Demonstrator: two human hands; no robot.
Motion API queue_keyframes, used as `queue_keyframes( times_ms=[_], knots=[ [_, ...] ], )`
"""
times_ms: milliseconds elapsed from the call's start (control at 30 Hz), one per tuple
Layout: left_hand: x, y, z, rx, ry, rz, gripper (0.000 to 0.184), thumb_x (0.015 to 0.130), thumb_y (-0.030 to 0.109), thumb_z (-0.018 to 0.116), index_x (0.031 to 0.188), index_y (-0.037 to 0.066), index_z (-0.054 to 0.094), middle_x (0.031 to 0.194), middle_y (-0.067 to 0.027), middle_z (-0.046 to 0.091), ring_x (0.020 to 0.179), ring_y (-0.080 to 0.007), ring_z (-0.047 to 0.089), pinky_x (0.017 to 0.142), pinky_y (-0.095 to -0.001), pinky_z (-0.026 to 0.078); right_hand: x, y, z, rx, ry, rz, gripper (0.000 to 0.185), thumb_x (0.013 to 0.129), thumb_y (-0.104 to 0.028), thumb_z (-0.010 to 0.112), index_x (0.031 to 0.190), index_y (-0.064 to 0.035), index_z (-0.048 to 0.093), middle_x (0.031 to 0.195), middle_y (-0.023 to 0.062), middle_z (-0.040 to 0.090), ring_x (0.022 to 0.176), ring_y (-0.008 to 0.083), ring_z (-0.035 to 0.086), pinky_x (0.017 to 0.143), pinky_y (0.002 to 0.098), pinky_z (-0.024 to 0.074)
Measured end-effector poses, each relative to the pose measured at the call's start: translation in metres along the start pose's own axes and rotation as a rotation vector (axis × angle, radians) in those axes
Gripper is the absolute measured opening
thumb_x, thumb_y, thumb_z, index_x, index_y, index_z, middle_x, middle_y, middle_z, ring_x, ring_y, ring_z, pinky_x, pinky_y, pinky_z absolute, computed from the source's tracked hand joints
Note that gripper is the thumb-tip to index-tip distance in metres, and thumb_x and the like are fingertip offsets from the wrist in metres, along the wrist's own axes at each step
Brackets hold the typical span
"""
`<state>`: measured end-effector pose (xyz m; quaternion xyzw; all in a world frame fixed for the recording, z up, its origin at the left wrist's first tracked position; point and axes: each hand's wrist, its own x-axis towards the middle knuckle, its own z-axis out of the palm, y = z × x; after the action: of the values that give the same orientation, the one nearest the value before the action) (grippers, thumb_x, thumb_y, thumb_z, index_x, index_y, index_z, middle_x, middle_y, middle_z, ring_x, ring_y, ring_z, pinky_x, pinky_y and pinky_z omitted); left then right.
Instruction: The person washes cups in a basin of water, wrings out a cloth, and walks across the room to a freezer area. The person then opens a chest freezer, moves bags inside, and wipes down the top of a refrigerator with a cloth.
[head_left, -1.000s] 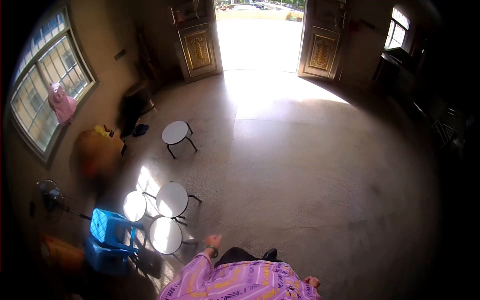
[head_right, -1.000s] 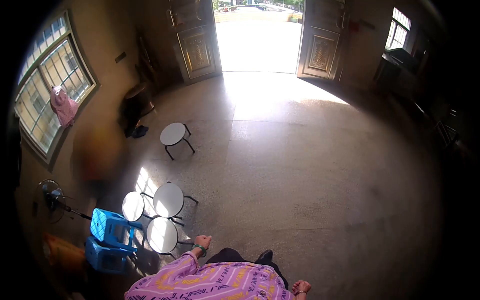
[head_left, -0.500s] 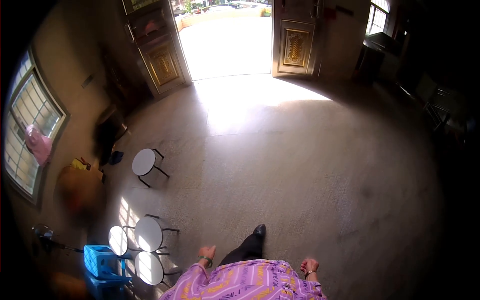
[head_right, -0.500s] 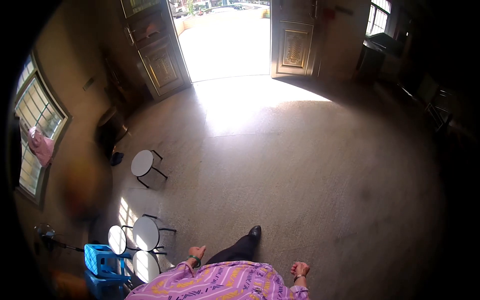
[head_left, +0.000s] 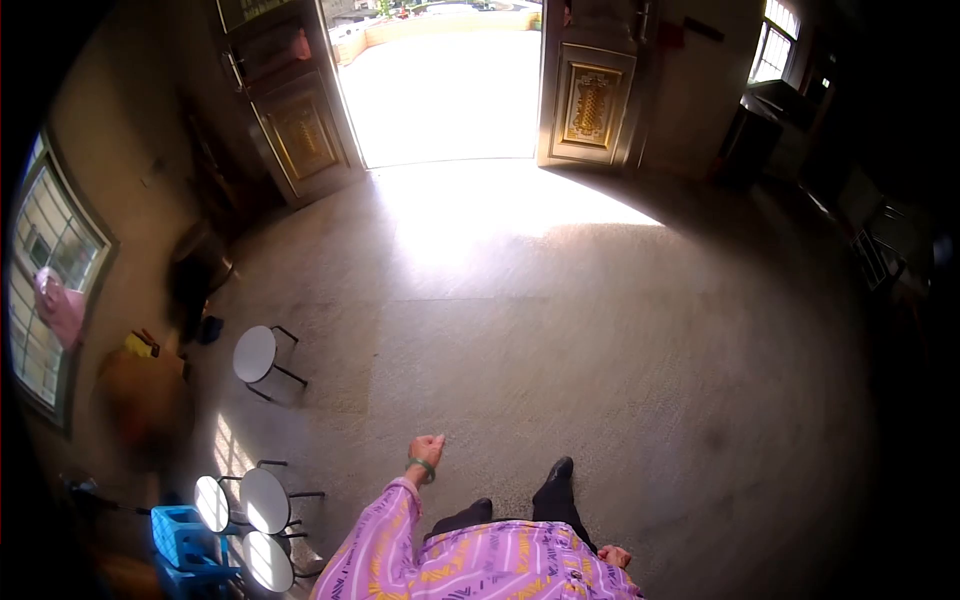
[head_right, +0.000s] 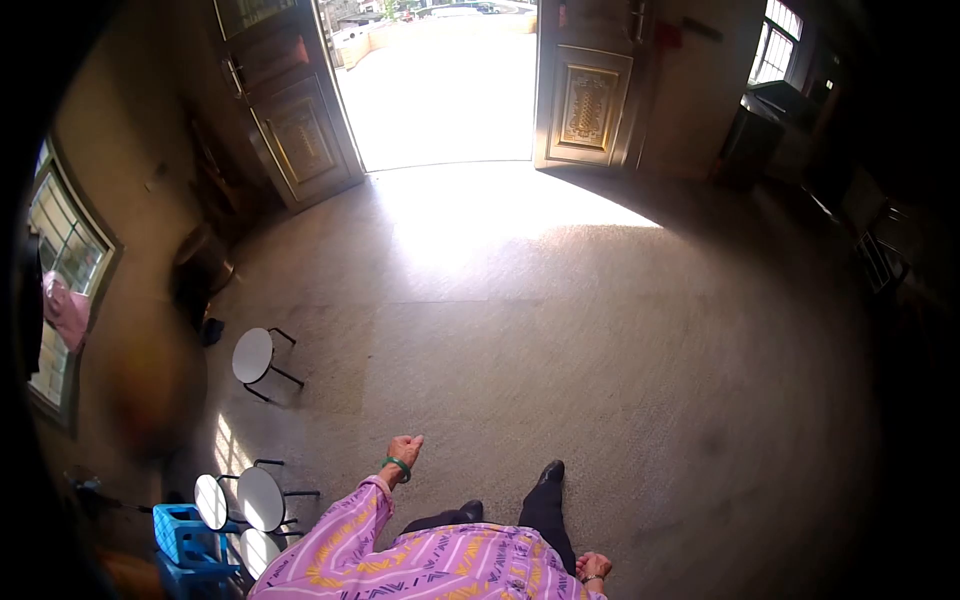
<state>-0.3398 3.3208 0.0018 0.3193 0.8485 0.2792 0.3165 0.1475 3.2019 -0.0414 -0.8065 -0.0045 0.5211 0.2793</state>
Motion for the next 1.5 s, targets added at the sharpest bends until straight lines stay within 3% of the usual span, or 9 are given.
queue_keyframes(
  times_ms=[133, 200, 567, 767, 967, 1067, 1200, 1300, 1500],
  knots=[
    [0.004, 0.026, 0.041, 0.005, 0.042, -0.030, 0.038, 0.072, 0.036, 0.059, 0.057, 0.001, 0.057, 0.050, -0.0114, 0.052, 0.048, -0.0161, 0.048, 0.051, -0.0351, 0.040, 0.053, -0.066, -0.002, 0.019, -0.021, -0.003, 0.007, 0.075, -0.008, 0.049, 0.069, -0.0053, 0.052, 0.056, 0.0069, 0.053, 0.042, 0.0173, 0.051, 0.035, 0.0294, 0.0434],
    [-0.004, 0.027, 0.062, 0.034, 0.048, -0.140, 0.038, 0.070, 0.038, 0.059, 0.060, 0.002, 0.060, 0.056, -0.0178, 0.054, 0.050, -0.0247, 0.053, 0.054, -0.0381, 0.042, 0.076, -0.104, -0.010, 0.026, -0.035, -0.020, 0.008, 0.075, -0.008, 0.049, 0.068, -0.0053, 0.051, 0.055, 0.0069, 0.053, 0.041, 0.0174, 0.050, 0.035, 0.0292, 0.0431],
    [0.026, 0.099, 0.125, -0.052, 0.027, -0.263, 0.036, 0.069, 0.033, 0.058, 0.059, -0.002, 0.059, 0.052, -0.0164, 0.053, 0.048, -0.0193, 0.052, 0.054, -0.0365, 0.042, 0.144, -0.315, 0.046, -0.082, -0.077, -0.186, 0.009, 0.076, -0.010, 0.050, 0.069, -0.0054, 0.050, 0.053, 0.0066, 0.050, 0.038, 0.0176, 0.048, 0.032, 0.0299, 0.0410],
    [0.080, 0.131, 0.134, -0.034, 0.022, -0.271, 0.036, 0.069, 0.033, 0.057, 0.061, -0.002, 0.060, 0.055, -0.0174, 0.055, 0.052, -0.0232, 0.056, 0.056, -0.0369, 0.043, 0.158, -0.338, 0.104, -0.116, -0.108, -0.253, 0.011, 0.077, -0.012, 0.050, 0.069, -0.0055, 0.053, 0.055, 0.0070, 0.053, 0.040, 0.0179, 0.050, 0.033, 0.0289, 0.0423],
    [0.182, 0.141, 0.152, -0.012, 0.035, -0.260, 0.036, 0.070, 0.035, 0.057, 0.065, -0.001, 0.061, 0.063, -0.0201, 0.058, 0.058, -0.0298, 0.057, 0.060, -0.0396, 0.044, 0.136, -0.351, 0.131, -0.058, 0.011, -0.057, 0.008, 0.073, -0.007, 0.050, 0.068, -0.0008, 0.053, 0.056, 0.0102, 0.055, 0.043, 0.0210, 0.052, 0.037, 0.0323, 0.0456],
    [0.231, 0.169, 0.145, -0.067, 0.067, -0.247, 0.036, 0.070, 0.035, 0.058, 0.067, -0.001, 0.061, 0.066, -0.0207, 0.059, 0.061, -0.0309, 0.058, 0.062, -0.0395, 0.044, 0.279, -0.284, 0.127, -0.126, -0.058, -0.070, 0.007, 0.072, -0.005, 0.050, 0.067, -0.0003, 0.052, 0.055, 0.0108, 0.053, 0.043, 0.0217, 0.052, 0.036, 0.0322, 0.0437],
    [0.272, 0.214, 0.126, -0.083, 0.059, -0.249, 0.031, 0.067, 0.032, 0.061, 0.070, 0.001, 0.062, 0.072, -0.0201, 0.061, 0.068, -0.0314, 0.060, 0.066, -0.0379, 0.045, 0.122, -0.405, 0.190, -0.056, -0.021, -0.097, 0.007, 0.073, -0.007, 0.049, 0.070, -0.0026, 0.051, 0.056, 0.0118, 0.054, 0.042, 0.0211, 0.052, 0.036, 0.0316, 0.0439],
    [0.304, 0.210, 0.129, 0.059, 0.053, -0.242, 0.029, 0.065, 0.030, 0.063, 0.073, 0.002, 0.062, 0.076, -0.0192, 0.062, 0.074, -0.0311, 0.060, 0.070, -0.0369, 0.046, 0.148, -0.436, 0.216, -0.095, -0.162, -0.116, 0.010, 0.075, -0.014, 0.052, 0.078, -0.0044, 0.053, 0.063, 0.0082, 0.057, 0.050, 0.0198, 0.056, 0.044, 0.0290, 0.0469],
    [0.325, 0.248, 0.152, 0.094, -0.022, -0.290, 0.029, 0.063, 0.028, 0.064, 0.074, 0.001, 0.062, 0.079, -0.0184, 0.063, 0.079, -0.0305, 0.061, 0.073, -0.0361, 0.046, 0.169, -0.503, 0.231, -0.121, -0.150, -0.197, 0.012, 0.079, -0.017, 0.050, 0.075, -0.0049, 0.051, 0.059, 0.0081, 0.054, 0.045, 0.0178, 0.053, 0.039, 0.0304, 0.0456]
  ],
)
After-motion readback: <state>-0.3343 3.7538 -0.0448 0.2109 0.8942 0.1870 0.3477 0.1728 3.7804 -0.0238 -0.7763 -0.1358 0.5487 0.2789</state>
